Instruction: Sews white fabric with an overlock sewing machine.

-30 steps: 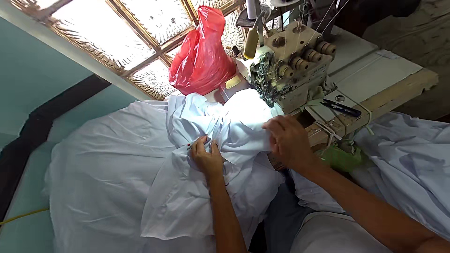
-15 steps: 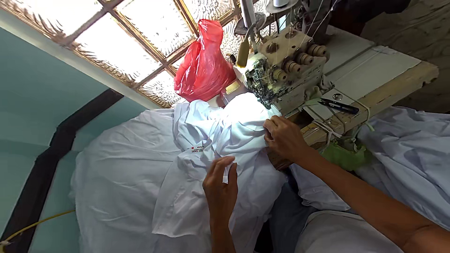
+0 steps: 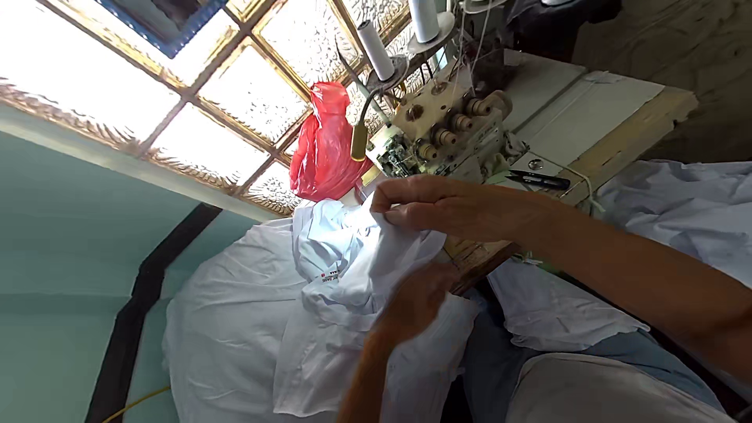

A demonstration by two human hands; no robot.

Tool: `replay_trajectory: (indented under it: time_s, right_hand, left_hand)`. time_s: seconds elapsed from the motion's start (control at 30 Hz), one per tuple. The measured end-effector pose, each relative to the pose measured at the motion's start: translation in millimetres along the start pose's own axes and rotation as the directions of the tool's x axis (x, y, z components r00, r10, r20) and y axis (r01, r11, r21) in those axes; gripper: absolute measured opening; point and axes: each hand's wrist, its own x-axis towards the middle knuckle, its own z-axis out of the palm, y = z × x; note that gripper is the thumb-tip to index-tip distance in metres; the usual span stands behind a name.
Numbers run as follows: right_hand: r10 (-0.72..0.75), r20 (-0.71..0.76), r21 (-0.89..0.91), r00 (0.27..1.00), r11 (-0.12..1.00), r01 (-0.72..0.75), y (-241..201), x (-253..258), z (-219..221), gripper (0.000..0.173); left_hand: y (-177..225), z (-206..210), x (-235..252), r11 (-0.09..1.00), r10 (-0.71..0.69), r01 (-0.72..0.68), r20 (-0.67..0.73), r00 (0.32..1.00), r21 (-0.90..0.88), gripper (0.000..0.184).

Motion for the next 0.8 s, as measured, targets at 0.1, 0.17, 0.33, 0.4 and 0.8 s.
replay_trajectory:
  time_s: [0.1, 0.17, 0.33, 0.4, 0.8]
  right_hand:
    - [-0.117, 0.009, -0.010, 0.993, 0.993, 0.117, -15, -1, -7, 0.019]
    - [-0.162, -0.043, 0.053, 0.986, 0.985, 0.164, -10, -4, -9, 0.013]
    - [-0.267, -0.041, 0.031, 0.963, 0.963, 0.268, -5, -11, -17, 0.040]
    - [-0.253, -0.041, -0.065, 0.967, 0.966, 0.250, -2, -15, -23, 0.038]
    - [0.203, 0.108, -0.396, 0.973, 0.907, -0.145, 57, -5, -5, 0.037]
  left_hand:
    - [4, -28, 15, 0.940, -0.206, 0.277, -0.314, 0.927, 0.199, 0.027]
    - [-27, -43, 20, 0.830, -0.319, 0.438, -0.351, 0.880, 0.345, 0.034]
    - [-61, -73, 27, 0.603, -0.519, 0.498, -0.168, 0.838, 0.623, 0.038]
    - [-60, -83, 29, 0.638, -0.511, 0.386, -0.010, 0.860, 0.666, 0.034]
    - [15, -62, -11, 0.434, -0.765, 0.754, -0.240, 0.597, 0.493, 0.049]
